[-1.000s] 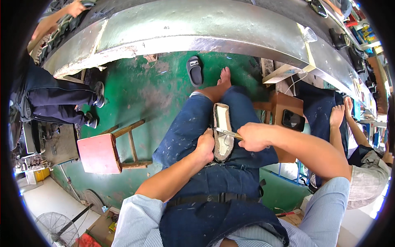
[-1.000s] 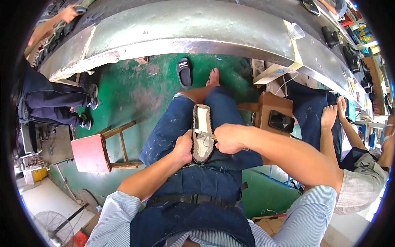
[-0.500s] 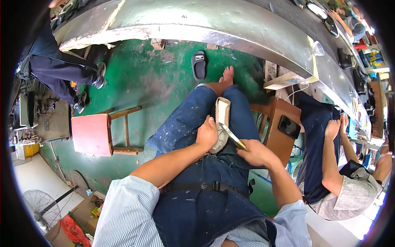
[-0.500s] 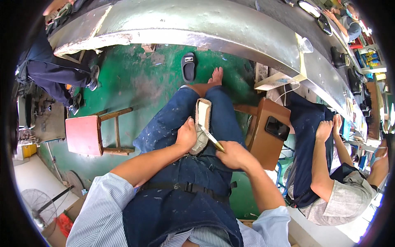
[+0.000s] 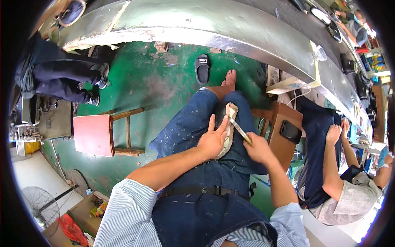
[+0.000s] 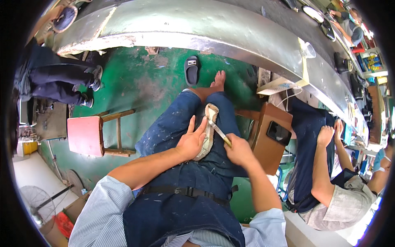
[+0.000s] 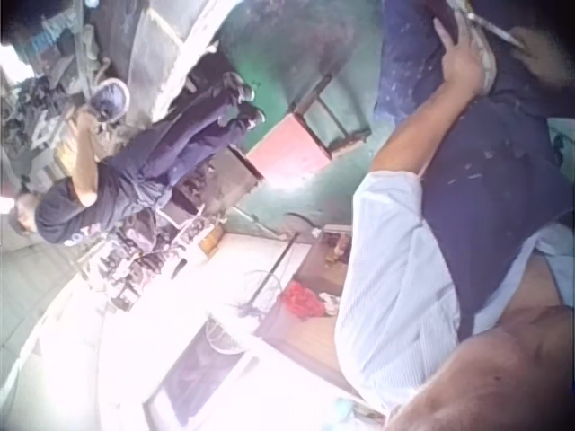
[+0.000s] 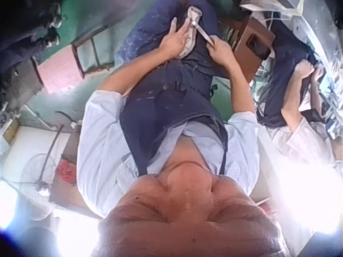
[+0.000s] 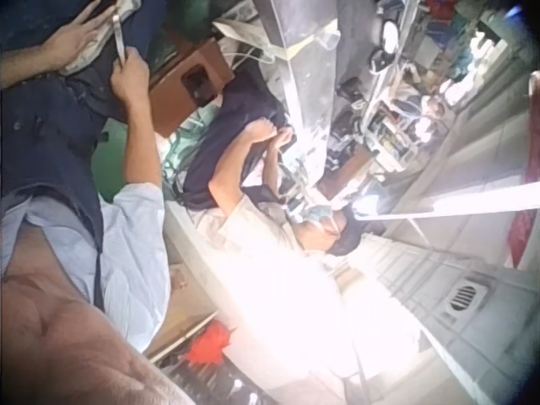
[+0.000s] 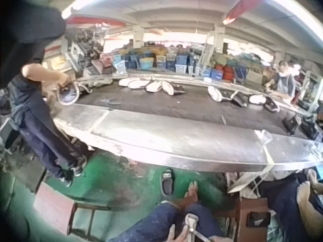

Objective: Hammer and pull leather around a shoe last at an assembly line using a lasting tool.

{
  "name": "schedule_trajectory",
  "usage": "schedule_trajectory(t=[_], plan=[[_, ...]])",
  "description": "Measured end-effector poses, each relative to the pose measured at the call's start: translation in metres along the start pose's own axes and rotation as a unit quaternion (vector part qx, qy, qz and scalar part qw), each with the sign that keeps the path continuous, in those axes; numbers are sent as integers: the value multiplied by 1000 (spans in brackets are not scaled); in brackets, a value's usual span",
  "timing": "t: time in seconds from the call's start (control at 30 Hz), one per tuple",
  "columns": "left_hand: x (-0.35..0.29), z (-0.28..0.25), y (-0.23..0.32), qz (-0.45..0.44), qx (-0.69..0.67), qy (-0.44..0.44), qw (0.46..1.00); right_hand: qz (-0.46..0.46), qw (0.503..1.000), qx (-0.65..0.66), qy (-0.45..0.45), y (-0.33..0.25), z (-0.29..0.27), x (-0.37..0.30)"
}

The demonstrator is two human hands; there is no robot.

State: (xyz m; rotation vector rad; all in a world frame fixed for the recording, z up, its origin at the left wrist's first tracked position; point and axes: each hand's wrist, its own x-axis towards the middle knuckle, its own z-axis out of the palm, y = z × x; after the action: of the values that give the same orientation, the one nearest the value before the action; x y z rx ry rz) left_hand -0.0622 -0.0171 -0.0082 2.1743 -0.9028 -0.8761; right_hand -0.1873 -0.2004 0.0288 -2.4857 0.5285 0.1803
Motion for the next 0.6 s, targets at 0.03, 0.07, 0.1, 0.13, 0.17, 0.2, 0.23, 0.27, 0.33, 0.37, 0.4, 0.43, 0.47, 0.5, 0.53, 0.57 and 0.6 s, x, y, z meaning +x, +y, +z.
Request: schedule_trajectory(t=[0.03, 0.07, 0.1, 0.13, 0.17, 0.2, 0.23, 0.27, 0.33, 0.37, 0.4, 0.43, 0.47, 0.5, 0.53, 0.57, 0.6], plan=[[2, -6, 4, -7, -4, -16, 1000, 79, 980, 113, -146, 8, -15, 9], [4, -9, 7, -13, -8, -34, 999, 154, 920, 225, -283, 13, -28, 17], [5, -5, 2, -11, -7, -41, 999, 224, 865, 299, -335, 7, -44, 25], [10, 0, -6, 16, -2, -31, 999, 223, 880, 231, -351, 9, -53, 30], [11, -1, -9, 37, 3, -17, 999, 213, 897, 166, -350, -5, -69, 33], [13, -2, -11, 33, 3, -16, 999, 201, 911, 100, -347, -18, -80, 36], [14, -8, -6, 41, 2, -21, 999, 202, 909, 100, -350, -23, -75, 36], [16, -12, -3, 51, 0, -27, 998, 124, 953, 141, -240, -29, -69, 36], [17, -14, 2, 59, 8, -28, 998, 44, 976, 177, -122, -34, -53, 42], [17, -18, 6, 34, 3, -58, 998, 25, 990, 55, -124, -30, -38, 50], [17, -21, 9, 9, -2, -88, 996, 7, 990, -68, -124, -27, -31, 57], [15, -24, 8, 8, -1, -86, 996, 28, 987, -60, -148, -29, -32, 65], [12, -26, 5, 19, -4, -91, 996, 27, 987, -59, -148, -32, -35, 65], [11, -28, 4, 30, -6, -96, 995, 21, 988, 0, -151, -36, -41, 63], [9, -31, 7, 33, -6, -98, 995, 18, 987, 59, -151, -39, -45, 60], [8, -36, 12, 33, 3, -116, 993, 11, 989, 75, -130, -31, -34, 52], [7, -39, 14, 33, 11, -135, 990, 24, 986, -38, -160, -28, -28, 47]])
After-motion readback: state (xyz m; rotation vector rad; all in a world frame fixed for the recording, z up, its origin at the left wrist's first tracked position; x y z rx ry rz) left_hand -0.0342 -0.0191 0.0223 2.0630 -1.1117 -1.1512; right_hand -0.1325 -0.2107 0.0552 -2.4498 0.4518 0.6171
